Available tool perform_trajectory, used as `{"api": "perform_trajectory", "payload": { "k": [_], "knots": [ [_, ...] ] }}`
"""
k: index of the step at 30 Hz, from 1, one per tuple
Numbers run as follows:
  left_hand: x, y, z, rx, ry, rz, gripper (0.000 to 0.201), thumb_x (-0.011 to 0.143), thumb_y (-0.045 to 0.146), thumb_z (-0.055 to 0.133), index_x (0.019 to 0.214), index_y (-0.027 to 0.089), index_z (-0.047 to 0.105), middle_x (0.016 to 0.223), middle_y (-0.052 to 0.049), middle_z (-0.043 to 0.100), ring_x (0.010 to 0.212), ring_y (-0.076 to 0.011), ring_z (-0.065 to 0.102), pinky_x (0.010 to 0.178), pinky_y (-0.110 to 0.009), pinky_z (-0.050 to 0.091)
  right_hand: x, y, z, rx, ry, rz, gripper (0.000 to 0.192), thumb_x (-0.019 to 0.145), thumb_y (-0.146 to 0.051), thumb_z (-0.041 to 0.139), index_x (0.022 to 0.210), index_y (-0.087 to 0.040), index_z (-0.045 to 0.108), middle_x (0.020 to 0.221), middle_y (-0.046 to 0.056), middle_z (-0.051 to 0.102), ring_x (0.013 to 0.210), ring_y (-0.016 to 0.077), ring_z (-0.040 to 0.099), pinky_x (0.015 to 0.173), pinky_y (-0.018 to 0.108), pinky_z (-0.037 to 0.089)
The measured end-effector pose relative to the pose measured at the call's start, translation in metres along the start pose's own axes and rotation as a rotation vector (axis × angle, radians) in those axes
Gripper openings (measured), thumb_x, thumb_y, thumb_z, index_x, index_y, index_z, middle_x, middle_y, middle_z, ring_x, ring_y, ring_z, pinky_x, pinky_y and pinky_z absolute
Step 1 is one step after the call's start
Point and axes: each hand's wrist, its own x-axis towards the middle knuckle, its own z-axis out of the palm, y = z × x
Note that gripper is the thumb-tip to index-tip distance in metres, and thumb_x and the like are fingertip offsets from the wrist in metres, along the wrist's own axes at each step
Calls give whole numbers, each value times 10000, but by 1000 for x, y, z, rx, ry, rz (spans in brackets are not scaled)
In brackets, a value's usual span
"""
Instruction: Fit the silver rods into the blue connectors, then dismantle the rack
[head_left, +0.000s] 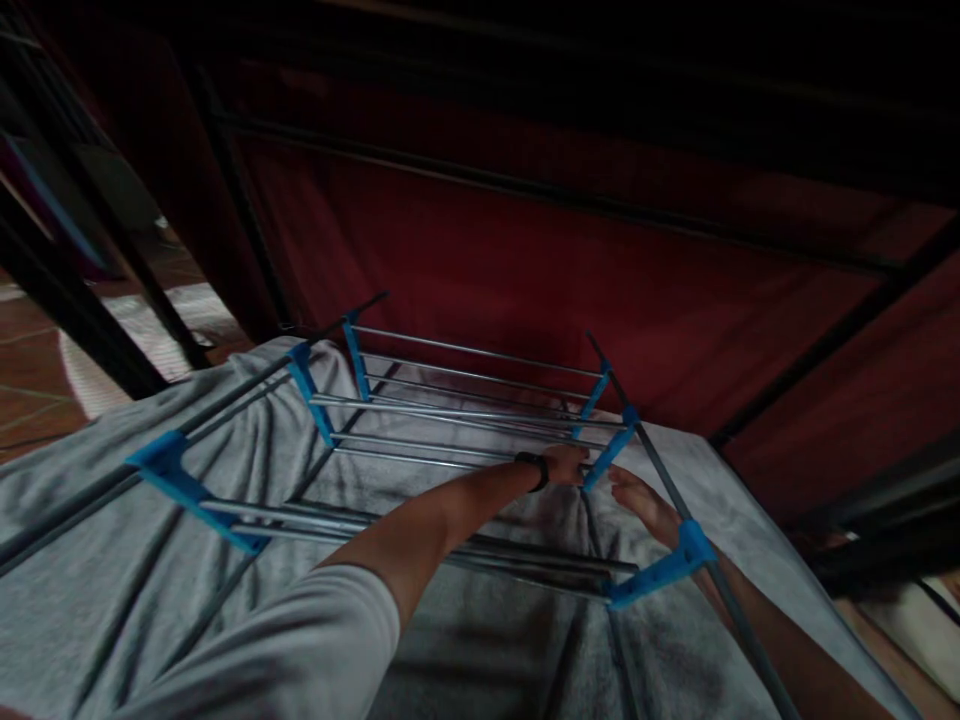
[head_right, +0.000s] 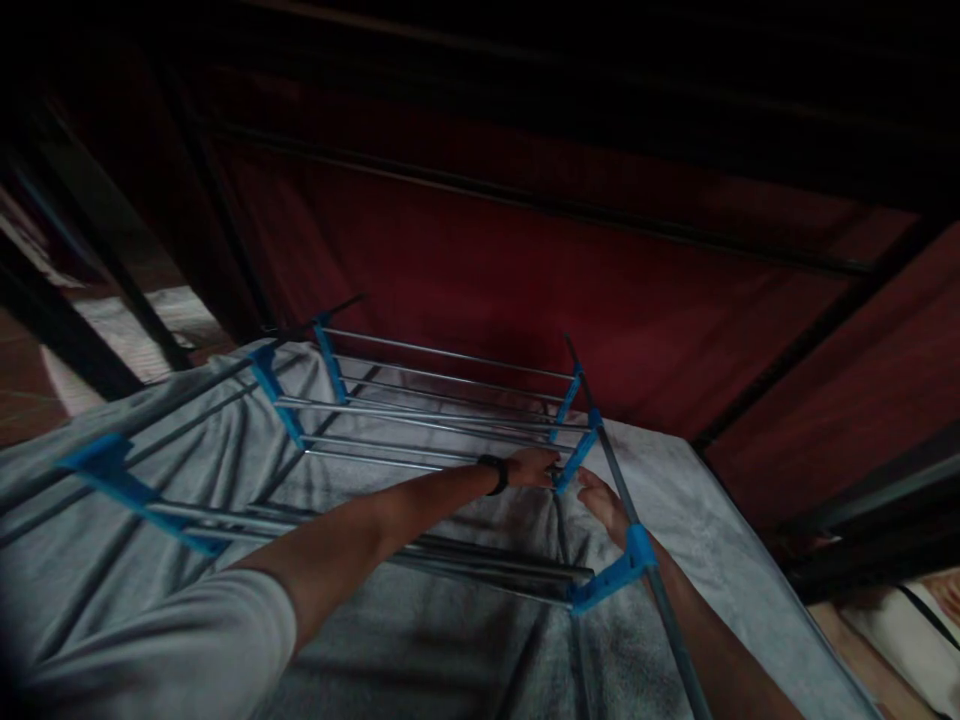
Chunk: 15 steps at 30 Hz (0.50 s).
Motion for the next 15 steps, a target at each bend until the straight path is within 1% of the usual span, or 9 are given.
{"api": "perform_trajectory", "payload": {
  "k": [1,3,6,8,10,12,15],
  "knots": [
    [-6,-2,-4,17,-2,3,338,779,216,714,1100,129,648,1066,-157,722,961,-279,673,811,-331,516,3,2,-6,13,43,50,568,547,-380,694,1100,-255,688,1340,150,608,1322,377,485,1105,539,376],
    [-20,-7,-10,48,5,19,340,837,233,663,1153,114,624,1103,-160,709,993,-286,665,858,-353,514,7,2,-19,70,88,105,559,527,-381,696,1066,-233,678,1314,170,613,1268,380,536,1069,560,413],
    [-45,-12,-17,111,35,50,317,891,187,571,1191,87,595,1186,-190,664,1096,-305,625,950,-393,484,9,-9,-35,161,132,102,458,504,-349,716,945,-233,676,1215,161,663,1155,354,613,1036,543,458],
    [-63,-11,-20,166,60,102,275,915,148,511,1171,105,604,1192,-171,647,1120,-282,606,968,-374,472,8,-20,-38,214,171,91,403,495,-313,714,889,-238,669,1179,142,680,1117,334,628,1033,526,468],
    [-78,-6,-24,267,113,171,266,930,111,454,1138,137,617,1163,-137,638,1097,-253,598,961,-352,467,6,-29,-33,254,189,75,392,500,-301,699,886,-240,666,1182,123,682,1107,321,627,1035,521,464],
    [-87,1,-29,395,192,224,304,933,83,420,1159,158,609,1182,-123,618,1104,-251,574,981,-374,448,3,-37,-21,260,179,40,423,515,-297,676,936,-246,669,1207,103,677,1124,314,612,1042,526,449],
    [-84,11,-38,504,283,226,380,935,83,412,1282,157,549,1294,-138,571,1200,-275,514,1046,-431,391,-1,-48,-1,200,130,-42,477,545,-275,620,1018,-263,680,1242,72,673,1197,319,559,1068,541,406]
  ]
}}
